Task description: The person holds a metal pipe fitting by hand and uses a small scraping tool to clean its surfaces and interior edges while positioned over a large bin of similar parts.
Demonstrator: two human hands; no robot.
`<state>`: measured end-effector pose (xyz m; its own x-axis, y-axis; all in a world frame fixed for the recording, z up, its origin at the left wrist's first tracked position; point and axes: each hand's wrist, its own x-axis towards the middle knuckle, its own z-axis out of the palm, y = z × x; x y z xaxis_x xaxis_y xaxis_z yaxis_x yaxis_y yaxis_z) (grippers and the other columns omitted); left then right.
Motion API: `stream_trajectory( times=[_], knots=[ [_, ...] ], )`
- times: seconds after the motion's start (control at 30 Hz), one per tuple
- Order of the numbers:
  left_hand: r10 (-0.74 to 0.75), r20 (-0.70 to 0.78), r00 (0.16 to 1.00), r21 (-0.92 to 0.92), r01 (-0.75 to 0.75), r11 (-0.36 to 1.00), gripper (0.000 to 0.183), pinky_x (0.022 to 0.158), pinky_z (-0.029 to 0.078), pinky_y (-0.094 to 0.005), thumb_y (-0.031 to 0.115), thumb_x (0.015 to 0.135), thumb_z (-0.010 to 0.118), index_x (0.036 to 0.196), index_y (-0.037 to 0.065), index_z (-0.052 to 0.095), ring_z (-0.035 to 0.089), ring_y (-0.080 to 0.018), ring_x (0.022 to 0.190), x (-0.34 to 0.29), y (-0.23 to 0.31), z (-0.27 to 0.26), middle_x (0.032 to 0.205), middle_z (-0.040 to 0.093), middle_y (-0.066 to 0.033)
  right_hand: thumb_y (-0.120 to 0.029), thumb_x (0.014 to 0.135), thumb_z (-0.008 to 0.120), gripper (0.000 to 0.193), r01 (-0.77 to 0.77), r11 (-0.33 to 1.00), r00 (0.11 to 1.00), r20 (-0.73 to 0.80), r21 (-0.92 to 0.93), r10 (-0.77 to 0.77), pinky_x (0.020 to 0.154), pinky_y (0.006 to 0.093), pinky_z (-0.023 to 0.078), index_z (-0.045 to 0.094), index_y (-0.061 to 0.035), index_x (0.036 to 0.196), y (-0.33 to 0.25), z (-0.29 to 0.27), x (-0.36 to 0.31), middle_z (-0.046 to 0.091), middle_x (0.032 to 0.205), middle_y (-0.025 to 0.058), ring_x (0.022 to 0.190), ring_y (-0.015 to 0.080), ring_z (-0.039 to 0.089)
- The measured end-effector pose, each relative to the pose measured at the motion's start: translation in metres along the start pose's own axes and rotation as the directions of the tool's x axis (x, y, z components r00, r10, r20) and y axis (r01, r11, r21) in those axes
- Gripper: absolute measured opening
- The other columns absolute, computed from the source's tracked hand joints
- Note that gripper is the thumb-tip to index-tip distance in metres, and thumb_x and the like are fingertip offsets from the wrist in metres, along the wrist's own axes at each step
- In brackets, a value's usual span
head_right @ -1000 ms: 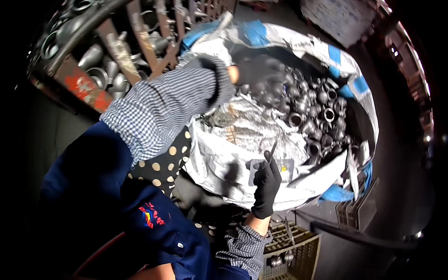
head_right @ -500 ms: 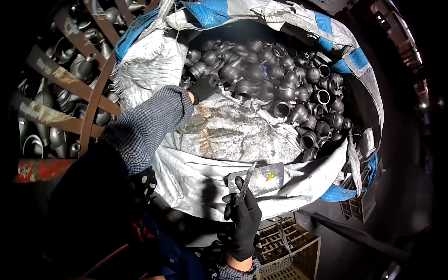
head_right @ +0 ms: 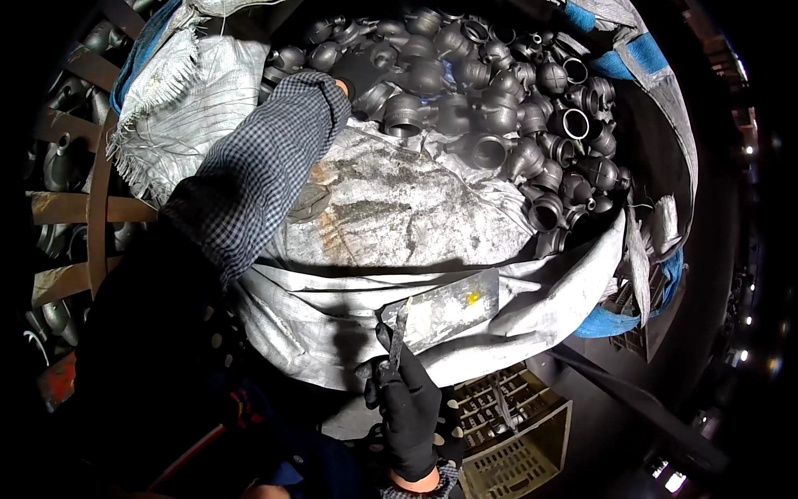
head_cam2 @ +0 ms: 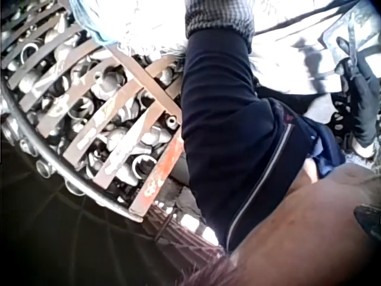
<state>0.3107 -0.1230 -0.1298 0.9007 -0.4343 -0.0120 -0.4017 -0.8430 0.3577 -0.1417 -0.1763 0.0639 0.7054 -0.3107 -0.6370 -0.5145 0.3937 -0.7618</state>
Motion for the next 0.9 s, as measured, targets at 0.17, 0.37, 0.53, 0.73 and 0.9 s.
stream_trajectory(
  times=[0.17,0.37,0.53,0.73,0.9],
  knots=[
    [-0.024,-0.149,0.989,0.129,0.044,0.991,0.051,0.103,0.039,-0.0442,0.045,0.085,0.060,0.129,0.023,0.050,0.036,-0.0332,0.133,-0.049,-0.013,0.014,0.147,0.034,-0.0142,-0.011,0.090,0.047,0.044,0.070,0.996,0.997,0.035,-0.056,-0.068,0.047,0.0200,0.035,0.048,0.0069,0.130,0.003,0.001,-0.004,0.059,0.075,0.0057,0.052,0.0068,0.045],
    [-0.056,-0.040,0.998,-0.416,0.035,0.909,0.022,0.081,0.049,-0.0331,0.021,0.077,0.075,0.093,0.010,0.065,0.062,-0.0210,0.092,-0.128,-0.036,-0.021,0.098,0.065,-0.0083,-0.015,0.093,0.052,0.037,0.119,0.987,0.991,0.050,0.103,-0.125,0.051,0.0194,0.034,0.056,0.0004,0.127,0.002,0.003,-0.009,0.052,0.071,-0.0009,0.056,0.0045,0.043],
    [0.014,0.061,0.998,-0.723,0.035,0.690,0.018,0.061,0.053,-0.0262,0.015,0.081,0.072,0.093,0.004,0.064,0.063,-0.0138,0.078,-0.218,0.016,-0.121,0.091,0.064,-0.0070,-0.015,0.091,0.056,0.046,0.341,0.940,0.937,0.072,0.003,-0.341,0.050,0.0165,0.032,0.047,0.0034,0.132,0.013,-0.004,0.002,0.064,0.084,0.0063,0.055,0.0021,0.043],
    [0.004,0.393,0.919,-0.918,0.393,-0.053,0.025,0.062,0.057,-0.0316,0.022,0.091,0.062,0.112,0.009,0.059,0.065,-0.0179,0.081,-0.298,0.053,-0.159,0.111,0.063,-0.0031,-0.004,0.090,0.057,0.044,0.724,0.609,0.680,0.186,-0.325,-0.709,0.058,0.0212,0.044,0.046,0.0061,0.131,0.018,-0.006,0.013,0.053,0.128,0.0171,0.093,0.0111,0.061],
    [-0.061,0.324,0.944,-0.938,0.312,-0.150,0.023,0.061,0.056,-0.0319,0.022,0.091,0.062,0.111,0.010,0.061,0.064,-0.0154,0.080,-0.327,0.059,-0.120,0.108,0.065,-0.0007,0.006,0.082,0.060,0.040,0.590,0.807,0.806,0.074,-0.016,-0.588,0.057,0.0246,0.048,0.061,-0.0041,0.120,0.019,-0.008,0.006,0.065,0.094,0.0082,0.068,0.0113,0.061]
  ],
)
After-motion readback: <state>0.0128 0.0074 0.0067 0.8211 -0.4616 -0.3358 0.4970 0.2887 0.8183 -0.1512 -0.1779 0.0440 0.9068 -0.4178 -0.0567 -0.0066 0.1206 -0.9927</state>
